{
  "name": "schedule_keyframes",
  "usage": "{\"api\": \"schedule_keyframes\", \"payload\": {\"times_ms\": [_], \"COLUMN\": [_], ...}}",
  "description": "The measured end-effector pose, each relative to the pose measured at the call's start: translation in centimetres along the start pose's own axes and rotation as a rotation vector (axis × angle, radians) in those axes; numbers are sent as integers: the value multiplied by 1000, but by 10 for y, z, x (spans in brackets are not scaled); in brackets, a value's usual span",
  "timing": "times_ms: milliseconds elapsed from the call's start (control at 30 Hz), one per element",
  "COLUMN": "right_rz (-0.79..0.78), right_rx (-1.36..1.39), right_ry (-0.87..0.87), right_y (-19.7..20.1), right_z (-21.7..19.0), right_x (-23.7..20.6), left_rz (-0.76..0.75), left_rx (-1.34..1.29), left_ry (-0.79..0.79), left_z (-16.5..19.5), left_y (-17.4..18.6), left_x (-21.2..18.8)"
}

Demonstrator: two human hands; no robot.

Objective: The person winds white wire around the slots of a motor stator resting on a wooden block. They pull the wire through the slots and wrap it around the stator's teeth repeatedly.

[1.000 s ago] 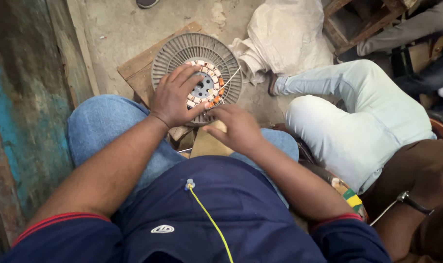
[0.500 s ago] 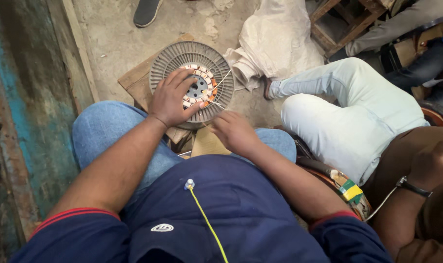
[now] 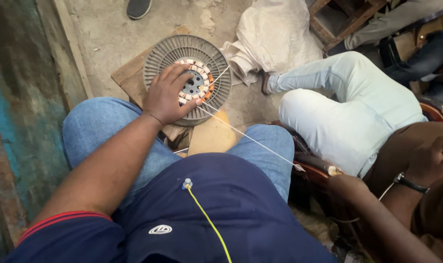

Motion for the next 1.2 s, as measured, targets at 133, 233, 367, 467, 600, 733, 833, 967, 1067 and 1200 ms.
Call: {"api": "schedule_keyframes", "payload": {"times_ms": [133,233,367,467,600,733,833,967,1067,1200], "right_rz": [149,786,945,903,688,611,1326,1821,1832,1826], "right_rx": [164,530,641,593,809,1221,865,718,800,868], "right_ry": [-32,369,777,698,723,486,-27,-114,70,223], "right_y": [24,76,134,158,139,82,42,14,2,-23], "right_z": [-24,-76,-160,-193,-179,-87,17,129,185,226], "right_x": [-4,6,36,65,83,56,-10,-39,-10,24], "left_rz": [6,5,13,-2,4,3,-17,-13,-10,-21], "left_rx": [16,15,-22,15,35,21,23,45,37,26], "left_ry": [-1,7,-19,-14,2,11,30,29,18,25], "left_z": [1,4,12,17,15,6,3,6,11,14], "left_y": [0,1,5,8,9,6,3,-1,-2,-4], "left_x": [-1,0,2,5,8,5,4,3,3,3]}}
Point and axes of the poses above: each hand's wrist, its own x-axis towards the middle knuckle, its own y-axis out of the back of the hand, z = x × y, the point moved 3 cm from there along x, towards the middle knuckle, and after that the axes turned 11 degrees about -x, right-handed, at the moved point
